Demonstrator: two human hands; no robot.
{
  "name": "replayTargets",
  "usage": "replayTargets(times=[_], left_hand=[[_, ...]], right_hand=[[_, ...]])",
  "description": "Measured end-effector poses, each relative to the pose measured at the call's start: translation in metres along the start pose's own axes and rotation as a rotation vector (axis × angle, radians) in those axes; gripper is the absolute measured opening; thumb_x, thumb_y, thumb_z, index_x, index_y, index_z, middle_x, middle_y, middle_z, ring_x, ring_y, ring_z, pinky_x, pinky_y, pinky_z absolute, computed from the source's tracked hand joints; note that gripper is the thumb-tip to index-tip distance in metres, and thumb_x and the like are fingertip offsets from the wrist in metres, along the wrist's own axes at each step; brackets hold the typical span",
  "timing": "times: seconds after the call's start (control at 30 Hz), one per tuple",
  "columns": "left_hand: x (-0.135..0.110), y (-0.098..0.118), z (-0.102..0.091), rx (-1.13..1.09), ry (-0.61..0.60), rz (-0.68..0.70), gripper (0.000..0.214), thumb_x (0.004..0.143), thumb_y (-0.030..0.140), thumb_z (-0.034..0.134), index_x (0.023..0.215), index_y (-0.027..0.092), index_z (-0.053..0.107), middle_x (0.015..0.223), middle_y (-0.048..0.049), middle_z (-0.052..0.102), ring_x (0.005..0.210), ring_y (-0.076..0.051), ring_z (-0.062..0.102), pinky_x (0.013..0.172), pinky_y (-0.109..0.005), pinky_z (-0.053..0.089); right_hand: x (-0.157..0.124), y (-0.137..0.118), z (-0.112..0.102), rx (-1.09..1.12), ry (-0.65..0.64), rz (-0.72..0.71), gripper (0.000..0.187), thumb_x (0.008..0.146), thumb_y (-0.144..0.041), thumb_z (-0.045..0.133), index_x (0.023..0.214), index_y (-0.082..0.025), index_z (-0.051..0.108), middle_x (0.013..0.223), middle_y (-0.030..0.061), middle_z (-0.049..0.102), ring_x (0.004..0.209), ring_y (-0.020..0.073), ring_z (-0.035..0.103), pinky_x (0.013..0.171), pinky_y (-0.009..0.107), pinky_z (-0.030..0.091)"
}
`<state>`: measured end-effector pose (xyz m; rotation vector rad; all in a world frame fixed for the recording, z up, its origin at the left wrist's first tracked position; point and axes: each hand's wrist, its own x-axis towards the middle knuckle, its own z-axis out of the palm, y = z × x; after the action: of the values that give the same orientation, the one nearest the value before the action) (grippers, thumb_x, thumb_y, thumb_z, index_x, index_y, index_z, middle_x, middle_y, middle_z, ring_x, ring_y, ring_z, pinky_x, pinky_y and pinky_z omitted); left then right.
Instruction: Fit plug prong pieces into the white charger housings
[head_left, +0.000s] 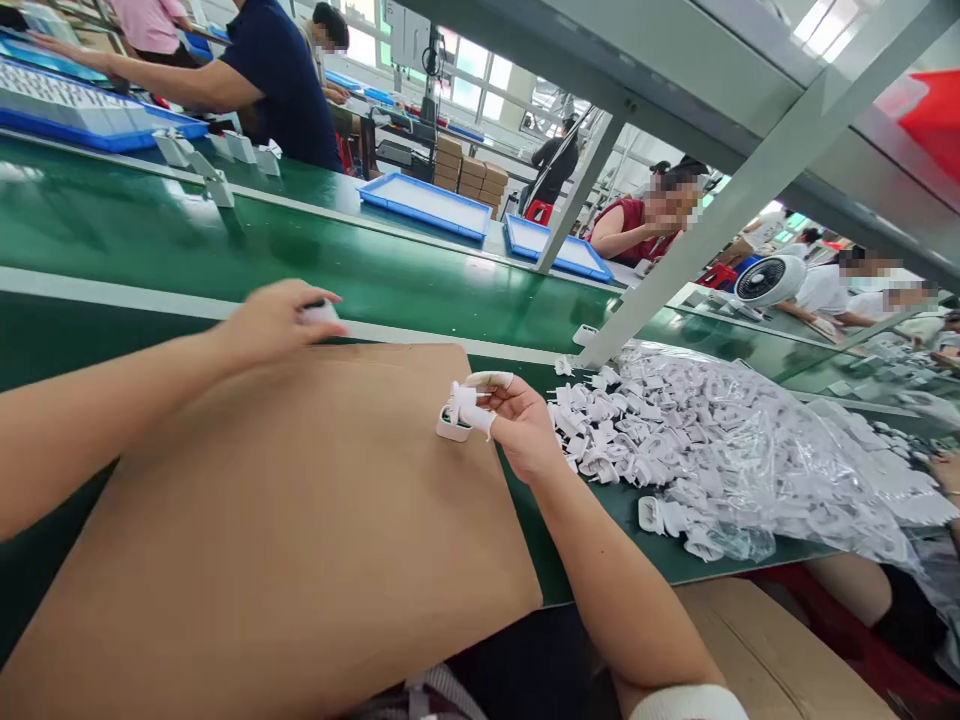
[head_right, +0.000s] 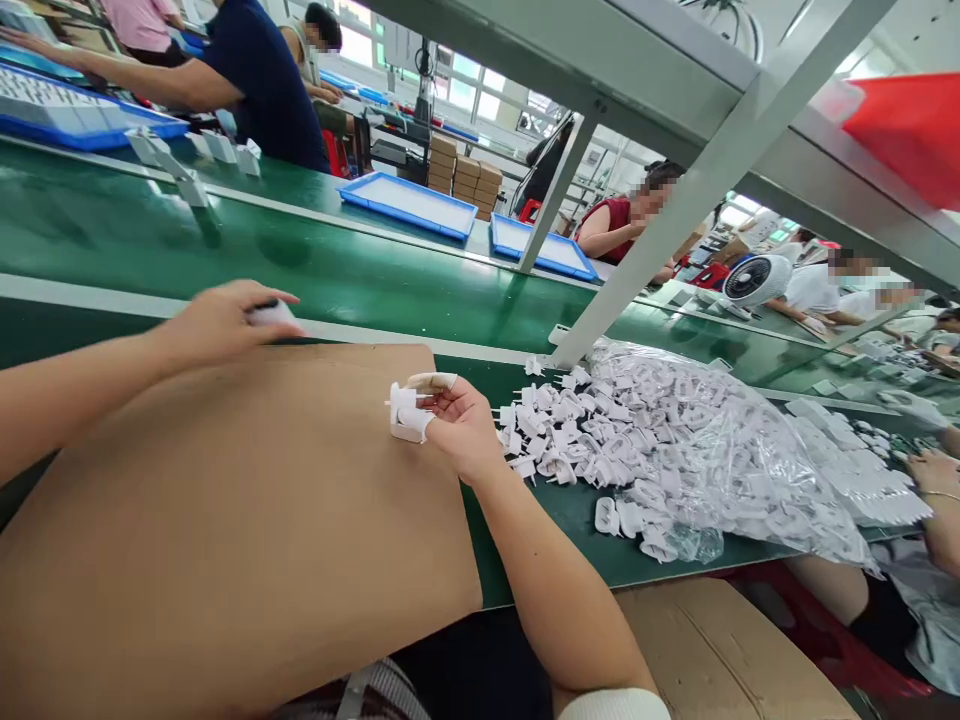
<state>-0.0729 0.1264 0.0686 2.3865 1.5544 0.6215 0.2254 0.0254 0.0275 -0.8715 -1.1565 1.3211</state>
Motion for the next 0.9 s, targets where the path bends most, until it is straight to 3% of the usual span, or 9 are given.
replayTargets(times=[0.1,0.17,0.27,0.33,0.4,0.5,0.57,0.73,0.9], left_hand=[[-0.047,0.023,0.035,-0.073,-0.143,0.157,0.049,0.087,0.046,0.072,0.13,0.022,0.066,0.116,-0.0053,0.068,0.107,-0.025,0.062,0.095,-0.033,0.047],[-0.075,0.043,0.057,-0.126,-0.161,0.251,0.053,0.086,0.054,0.07,0.13,0.024,0.067,0.114,-0.0063,0.069,0.105,-0.024,0.062,0.092,-0.031,0.045],[-0.097,0.063,0.075,-0.207,-0.131,0.208,0.058,0.083,0.057,0.072,0.129,0.022,0.066,0.109,-0.0079,0.069,0.103,-0.024,0.063,0.09,-0.031,0.045],[-0.101,0.066,0.077,-0.312,-0.159,0.155,0.068,0.073,0.057,0.08,0.128,0.021,0.064,0.112,-0.0077,0.068,0.103,-0.024,0.063,0.088,-0.03,0.047],[-0.1,0.062,0.075,-0.409,-0.196,0.116,0.063,0.069,0.057,0.082,0.118,0.02,0.067,0.107,-0.0063,0.067,0.095,-0.022,0.063,0.081,-0.028,0.048],[-0.097,0.057,0.073,-0.452,-0.212,0.117,0.04,0.077,0.054,0.075,0.092,0.017,0.07,0.089,-0.0036,0.062,0.079,-0.018,0.059,0.069,-0.026,0.044],[-0.097,0.057,0.074,-0.458,-0.205,0.136,0.038,0.08,0.054,0.073,0.084,0.017,0.069,0.084,-0.0027,0.06,0.075,-0.016,0.056,0.066,-0.026,0.042],[-0.098,0.059,0.077,-0.511,-0.204,0.129,0.037,0.08,0.054,0.072,0.08,0.017,0.068,0.08,-0.0009,0.056,0.073,-0.014,0.054,0.064,-0.025,0.041],[-0.099,0.057,0.08,-0.54,-0.195,0.11,0.036,0.078,0.053,0.074,0.077,0.017,0.068,0.082,-0.0014,0.057,0.073,-0.015,0.055,0.064,-0.026,0.042]], right_hand=[[-0.007,0.0,0.001,-0.081,-0.054,-0.033,0.027,0.068,-0.031,0.085,0.092,-0.025,0.074,0.094,0.0031,0.074,0.086,0.0193,0.068,0.081,0.038,0.058],[-0.012,0.001,0.003,-0.148,-0.104,-0.075,0.021,0.074,-0.032,0.082,0.094,-0.026,0.076,0.098,0.0026,0.073,0.087,0.0182,0.067,0.084,0.039,0.058],[-0.019,0.004,0.009,-0.282,-0.137,-0.144,0.025,0.079,-0.034,0.078,0.103,-0.029,0.076,0.102,0.0024,0.07,0.087,0.0168,0.065,0.088,0.038,0.057],[-0.023,0.006,0.015,-0.394,-0.12,-0.176,0.031,0.08,-0.036,0.077,0.11,-0.029,0.074,0.1,0.0027,0.07,0.086,0.0166,0.064,0.086,0.037,0.056],[-0.026,0.006,0.021,-0.498,-0.117,-0.212,0.03,0.083,-0.035,0.075,0.112,-0.028,0.072,0.099,0.0033,0.07,0.086,0.0171,0.063,0.083,0.035,0.056],[-0.029,0.008,0.028,-0.656,-0.193,-0.325,0.023,0.088,-0.027,0.067,0.11,-0.027,0.071,0.103,0.0041,0.071,0.091,0.0181,0.064,0.085,0.034,0.054],[-0.03,0.011,0.031,-0.783,-0.253,-0.41,0.028,0.089,-0.02,0.063,0.115,-0.027,0.069,0.106,0.0047,0.07,0.098,0.0194,0.064,0.09,0.035,0.053],[-0.03,0.022,0.036,-1.025,-0.312,-0.504,0.036,0.088,-0.017,0.06,0.123,-0.024,0.064,0.104,0.0066,0.069,0.099,0.022,0.064,0.091,0.038,0.051],[-0.028,0.026,0.039,-1.029,-0.331,-0.588,0.03,0.091,-0.017,0.057,0.119,-0.026,0.066,0.099,0.0055,0.069,0.094,0.0212,0.064,0.086,0.037,0.051]])
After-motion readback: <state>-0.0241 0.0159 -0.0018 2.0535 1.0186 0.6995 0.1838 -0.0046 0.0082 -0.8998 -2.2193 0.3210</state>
